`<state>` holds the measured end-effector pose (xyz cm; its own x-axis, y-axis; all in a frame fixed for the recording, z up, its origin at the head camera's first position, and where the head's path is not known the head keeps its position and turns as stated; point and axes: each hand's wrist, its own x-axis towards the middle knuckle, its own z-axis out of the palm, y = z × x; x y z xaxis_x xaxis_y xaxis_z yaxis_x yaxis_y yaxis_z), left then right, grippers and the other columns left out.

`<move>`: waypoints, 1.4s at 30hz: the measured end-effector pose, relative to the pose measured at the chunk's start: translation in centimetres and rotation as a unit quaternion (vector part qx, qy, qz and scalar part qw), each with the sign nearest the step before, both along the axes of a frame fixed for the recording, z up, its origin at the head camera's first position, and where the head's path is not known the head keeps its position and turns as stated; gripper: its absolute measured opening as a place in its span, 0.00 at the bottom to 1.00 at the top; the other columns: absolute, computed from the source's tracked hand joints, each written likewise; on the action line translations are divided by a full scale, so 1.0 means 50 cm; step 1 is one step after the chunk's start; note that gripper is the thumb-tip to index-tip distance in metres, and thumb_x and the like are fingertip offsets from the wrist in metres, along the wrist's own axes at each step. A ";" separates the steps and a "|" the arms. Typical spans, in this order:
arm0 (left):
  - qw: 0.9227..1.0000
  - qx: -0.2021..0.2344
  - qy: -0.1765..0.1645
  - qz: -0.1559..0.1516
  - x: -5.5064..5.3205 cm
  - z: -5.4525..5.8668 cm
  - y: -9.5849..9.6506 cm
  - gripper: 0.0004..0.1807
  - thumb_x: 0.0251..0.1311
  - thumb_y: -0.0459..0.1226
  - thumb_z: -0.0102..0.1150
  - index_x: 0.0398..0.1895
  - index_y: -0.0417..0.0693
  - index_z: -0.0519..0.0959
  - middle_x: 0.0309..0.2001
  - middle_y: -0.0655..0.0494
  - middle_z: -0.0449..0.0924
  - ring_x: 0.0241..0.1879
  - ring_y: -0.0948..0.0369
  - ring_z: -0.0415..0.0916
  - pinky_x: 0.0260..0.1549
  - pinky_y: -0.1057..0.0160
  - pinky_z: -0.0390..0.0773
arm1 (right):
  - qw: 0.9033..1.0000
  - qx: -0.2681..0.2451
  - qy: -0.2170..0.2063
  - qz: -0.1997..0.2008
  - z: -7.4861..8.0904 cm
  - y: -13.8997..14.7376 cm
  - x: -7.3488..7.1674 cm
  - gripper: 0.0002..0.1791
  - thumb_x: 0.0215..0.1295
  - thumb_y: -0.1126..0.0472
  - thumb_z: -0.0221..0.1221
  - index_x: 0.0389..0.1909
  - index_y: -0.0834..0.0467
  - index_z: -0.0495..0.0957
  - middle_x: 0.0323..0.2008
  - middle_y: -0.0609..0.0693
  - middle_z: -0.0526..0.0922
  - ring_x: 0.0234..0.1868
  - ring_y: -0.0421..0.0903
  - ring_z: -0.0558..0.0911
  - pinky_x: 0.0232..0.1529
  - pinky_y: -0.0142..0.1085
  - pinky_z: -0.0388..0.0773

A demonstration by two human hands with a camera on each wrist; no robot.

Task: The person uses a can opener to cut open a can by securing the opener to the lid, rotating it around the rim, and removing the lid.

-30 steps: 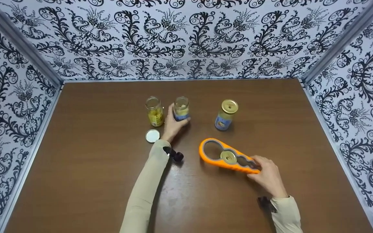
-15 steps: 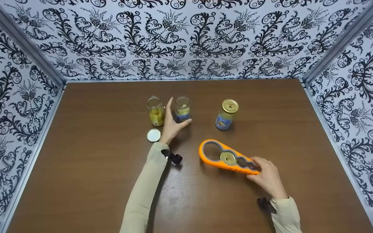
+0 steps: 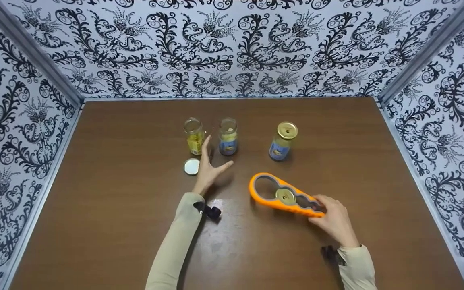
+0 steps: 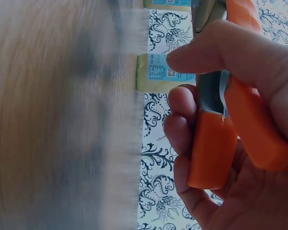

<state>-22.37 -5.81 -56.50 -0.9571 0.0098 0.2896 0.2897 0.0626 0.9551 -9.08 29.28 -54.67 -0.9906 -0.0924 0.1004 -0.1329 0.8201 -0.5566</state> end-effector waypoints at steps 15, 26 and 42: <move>0.994 0.064 -0.073 -0.053 0.057 0.021 -0.036 0.46 0.54 0.24 0.65 0.72 0.32 0.50 0.72 0.30 0.45 0.69 0.35 0.46 0.67 0.42 0.47 | 1.000 -0.003 0.009 0.013 -0.003 -0.016 -0.008 0.27 0.38 0.68 0.74 0.45 0.65 0.81 0.44 0.59 0.83 0.43 0.60 0.78 0.45 0.55 0.70; 0.976 0.152 -0.095 -0.122 0.067 0.015 -0.053 0.35 0.61 0.25 0.59 0.70 0.34 0.58 0.70 0.31 0.54 0.67 0.35 0.53 0.65 0.44 0.56 | 0.999 -0.018 0.022 0.018 -0.003 -0.026 -0.015 0.28 0.36 0.69 0.75 0.45 0.64 0.81 0.44 0.60 0.83 0.44 0.61 0.78 0.47 0.54 0.70; 0.880 0.312 -0.177 -0.310 0.091 -0.033 -0.018 0.24 0.75 0.31 0.34 0.71 0.33 0.55 0.70 0.28 0.48 0.67 0.33 0.50 0.61 0.37 0.59 | 0.996 -0.029 0.054 0.059 0.005 -0.055 -0.030 0.27 0.34 0.70 0.74 0.42 0.62 0.81 0.41 0.56 0.83 0.40 0.56 0.78 0.43 0.50 0.70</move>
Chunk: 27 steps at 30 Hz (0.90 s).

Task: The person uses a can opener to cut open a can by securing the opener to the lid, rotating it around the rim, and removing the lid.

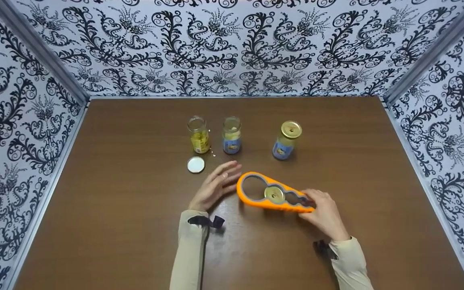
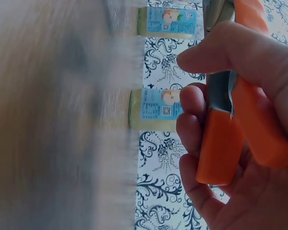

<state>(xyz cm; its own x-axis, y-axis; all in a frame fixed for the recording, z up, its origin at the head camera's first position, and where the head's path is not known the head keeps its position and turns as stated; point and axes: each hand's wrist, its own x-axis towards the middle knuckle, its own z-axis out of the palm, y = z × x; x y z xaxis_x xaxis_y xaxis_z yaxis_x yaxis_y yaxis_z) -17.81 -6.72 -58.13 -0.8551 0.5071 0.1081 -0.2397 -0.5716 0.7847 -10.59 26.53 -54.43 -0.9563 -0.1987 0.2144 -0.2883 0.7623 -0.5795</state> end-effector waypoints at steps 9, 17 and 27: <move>0.996 0.039 -0.066 -0.038 0.011 -0.010 0.040 0.20 0.75 0.33 0.38 0.65 0.47 0.69 0.65 0.37 0.64 0.65 0.31 0.54 0.56 0.36 0.64 | 1.000 -0.004 0.013 0.011 0.009 -0.016 -0.019 0.28 0.31 0.68 0.75 0.42 0.60 0.82 0.40 0.54 0.83 0.40 0.56 0.77 0.43 0.49 0.70; 0.991 0.076 -0.104 -0.022 0.013 0.006 0.086 0.24 0.57 0.40 0.67 0.56 0.44 0.76 0.56 0.39 0.74 0.58 0.43 0.69 0.59 0.47 0.67 | 1.000 0.003 0.014 0.009 0.025 -0.031 -0.038 0.27 0.32 0.69 0.75 0.42 0.60 0.82 0.39 0.53 0.82 0.39 0.55 0.77 0.41 0.50 0.72; 0.979 0.043 -0.201 0.000 0.023 0.023 0.136 0.21 0.49 0.44 0.73 0.43 0.47 0.76 0.39 0.53 0.79 0.34 0.60 0.78 0.33 0.63 0.79 | 1.000 -0.004 0.006 0.009 0.029 -0.048 -0.055 0.27 0.35 0.70 0.75 0.43 0.61 0.81 0.39 0.53 0.82 0.40 0.55 0.77 0.42 0.51 0.72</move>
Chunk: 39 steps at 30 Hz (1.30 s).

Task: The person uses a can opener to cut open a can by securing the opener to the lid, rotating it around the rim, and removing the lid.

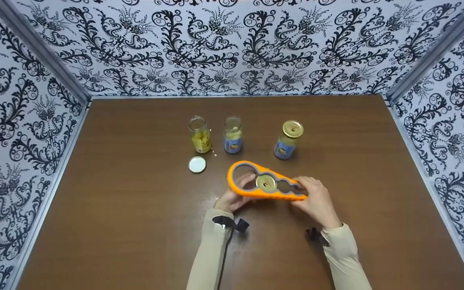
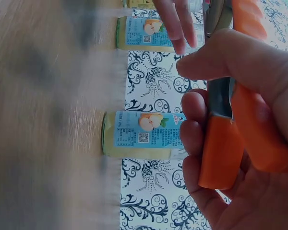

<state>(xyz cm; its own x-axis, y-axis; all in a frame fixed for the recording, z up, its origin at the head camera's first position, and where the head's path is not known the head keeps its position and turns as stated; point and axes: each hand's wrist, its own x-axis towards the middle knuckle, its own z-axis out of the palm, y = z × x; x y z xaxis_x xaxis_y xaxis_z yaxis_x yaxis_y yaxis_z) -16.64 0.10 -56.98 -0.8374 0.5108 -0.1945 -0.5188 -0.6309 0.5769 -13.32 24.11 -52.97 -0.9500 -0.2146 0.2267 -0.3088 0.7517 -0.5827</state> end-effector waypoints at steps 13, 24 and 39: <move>0.993 0.108 0.000 -0.045 0.008 -0.003 0.007 0.32 0.56 0.46 0.68 0.60 0.39 0.71 0.53 0.37 0.76 0.52 0.44 0.76 0.59 0.43 0.65 | 1.000 -0.006 0.022 0.006 -0.014 -0.013 -0.013 0.27 0.34 0.69 0.74 0.42 0.61 0.80 0.38 0.53 0.82 0.40 0.55 0.77 0.43 0.49 0.70; 0.997 0.068 -0.001 -0.045 0.006 -0.004 0.010 0.46 0.52 0.50 0.70 0.67 0.36 0.60 0.54 0.45 0.75 0.54 0.48 0.73 0.60 0.38 0.60 | 1.000 0.013 0.021 0.015 -0.010 -0.021 -0.011 0.25 0.37 0.63 0.70 0.42 0.63 0.78 0.36 0.53 0.80 0.39 0.55 0.76 0.43 0.48 0.71; 0.996 -0.036 0.074 -0.036 -0.003 -0.009 -0.023 0.22 0.74 0.43 0.43 0.63 0.39 0.68 0.52 0.48 0.77 0.49 0.47 0.75 0.54 0.42 0.71 | 0.998 -0.002 0.055 -0.012 -0.001 0.000 -0.004 0.26 0.34 0.65 0.69 0.42 0.63 0.77 0.33 0.51 0.77 0.36 0.53 0.73 0.40 0.47 0.67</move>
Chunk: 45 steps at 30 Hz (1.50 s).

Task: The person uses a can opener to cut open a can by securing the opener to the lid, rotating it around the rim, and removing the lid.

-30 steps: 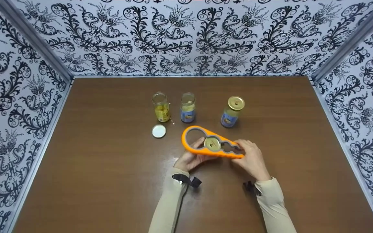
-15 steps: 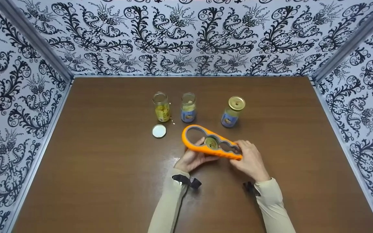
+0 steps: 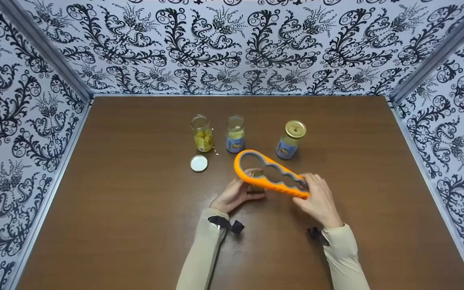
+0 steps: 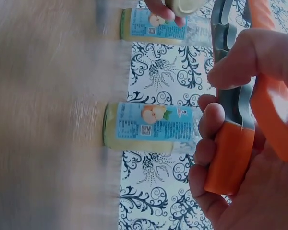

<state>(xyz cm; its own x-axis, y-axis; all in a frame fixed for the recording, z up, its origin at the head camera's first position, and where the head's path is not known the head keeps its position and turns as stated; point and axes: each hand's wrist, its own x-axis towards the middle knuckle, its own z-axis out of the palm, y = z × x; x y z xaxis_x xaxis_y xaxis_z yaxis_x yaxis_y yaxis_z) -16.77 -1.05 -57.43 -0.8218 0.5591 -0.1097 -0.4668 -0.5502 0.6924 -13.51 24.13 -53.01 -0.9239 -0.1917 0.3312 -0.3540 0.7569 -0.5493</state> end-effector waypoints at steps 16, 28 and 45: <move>0.997 -0.067 0.029 -0.011 -0.030 0.002 -0.028 0.24 0.75 0.35 0.41 0.68 0.30 0.57 0.50 0.47 0.76 0.50 0.42 0.75 0.51 0.51 0.75 | 0.999 0.000 -0.024 -0.036 0.010 0.023 0.002 0.27 0.36 0.66 0.70 0.43 0.63 0.78 0.35 0.54 0.78 0.38 0.55 0.74 0.38 0.48 0.68; 0.974 -0.214 0.076 -0.005 -0.080 0.043 -0.071 0.22 0.70 0.31 0.48 0.64 0.32 0.61 0.52 0.46 0.71 0.39 0.55 0.76 0.52 0.46 0.74 | 0.997 -0.010 -0.057 -0.053 0.007 0.034 0.012 0.25 0.39 0.68 0.70 0.44 0.63 0.79 0.33 0.53 0.78 0.36 0.52 0.74 0.35 0.47 0.69; 0.692 -0.637 0.331 0.082 -0.116 0.075 -0.076 0.20 0.54 0.38 0.69 0.50 0.43 0.79 0.46 0.41 0.77 0.46 0.43 0.74 0.45 0.48 0.72 | 0.996 -0.019 -0.057 -0.060 0.004 0.043 0.018 0.26 0.37 0.69 0.71 0.44 0.64 0.78 0.33 0.55 0.78 0.37 0.52 0.74 0.36 0.48 0.70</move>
